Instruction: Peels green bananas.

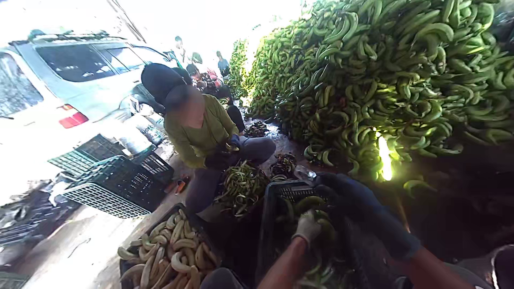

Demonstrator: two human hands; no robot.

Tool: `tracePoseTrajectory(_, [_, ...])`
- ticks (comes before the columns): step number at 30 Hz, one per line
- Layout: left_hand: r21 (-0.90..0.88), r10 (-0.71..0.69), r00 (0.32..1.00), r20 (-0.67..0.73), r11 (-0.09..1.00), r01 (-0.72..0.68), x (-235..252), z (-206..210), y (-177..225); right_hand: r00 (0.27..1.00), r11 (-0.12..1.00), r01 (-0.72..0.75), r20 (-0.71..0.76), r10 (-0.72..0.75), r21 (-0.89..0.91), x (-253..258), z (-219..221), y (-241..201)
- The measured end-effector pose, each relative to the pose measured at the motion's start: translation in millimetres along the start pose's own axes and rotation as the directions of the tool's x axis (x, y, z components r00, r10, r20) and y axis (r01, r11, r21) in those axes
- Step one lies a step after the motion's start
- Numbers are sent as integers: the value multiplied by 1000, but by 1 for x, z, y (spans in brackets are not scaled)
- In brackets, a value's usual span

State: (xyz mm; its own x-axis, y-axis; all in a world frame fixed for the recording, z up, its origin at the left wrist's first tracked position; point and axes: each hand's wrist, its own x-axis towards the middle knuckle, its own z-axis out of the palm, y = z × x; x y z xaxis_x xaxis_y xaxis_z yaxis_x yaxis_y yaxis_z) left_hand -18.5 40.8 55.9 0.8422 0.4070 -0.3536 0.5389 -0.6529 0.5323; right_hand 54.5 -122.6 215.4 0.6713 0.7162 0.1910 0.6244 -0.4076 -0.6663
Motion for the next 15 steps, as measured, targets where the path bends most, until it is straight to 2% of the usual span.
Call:
tracePoseTrajectory(2, [-244, 45, 980, -192, 965, -92, -31, -64, 3, 999, 998, -23, -41, 25, 59, 1, -3, 8])
tracePoseTrajectory(4, [-487, 36, 926, -375, 843, -230, -75, -121, 3, 993, 992, -54, -97, 65, 110, 5, -7, 20])
tracePoseTrajectory(7, [-629, 93, 886, -455, 671, -394, -146, -179, -6, 972, 976, -81, -201, 122, 202, 7, -13, 28])
tracePoseTrajectory(10, [-593, 111, 839, -532, 659, -463, -167, -194, -21, 968, 965, -70, -217, 127, 252, 6, -5, 23])
tracePoseTrajectory(11, [-633, 64, 811, -581, 591, -500, -162, -189, -28, 977, 966, -65, -181, 113, 252, 4, 0, 18])
tracePoseTrajectory(13, [-750, -85, 777, -624, 343, -565, -144, -174, -47, 993, 970, -28, -102, 54, 242, -2, 14, 2])
tracePoseTrajectory(15, [-799, -173, 781, -601, 110, -591, -133, -155, -66, 999, 979, 43, -4, -43, 200, -9, 28, -12])
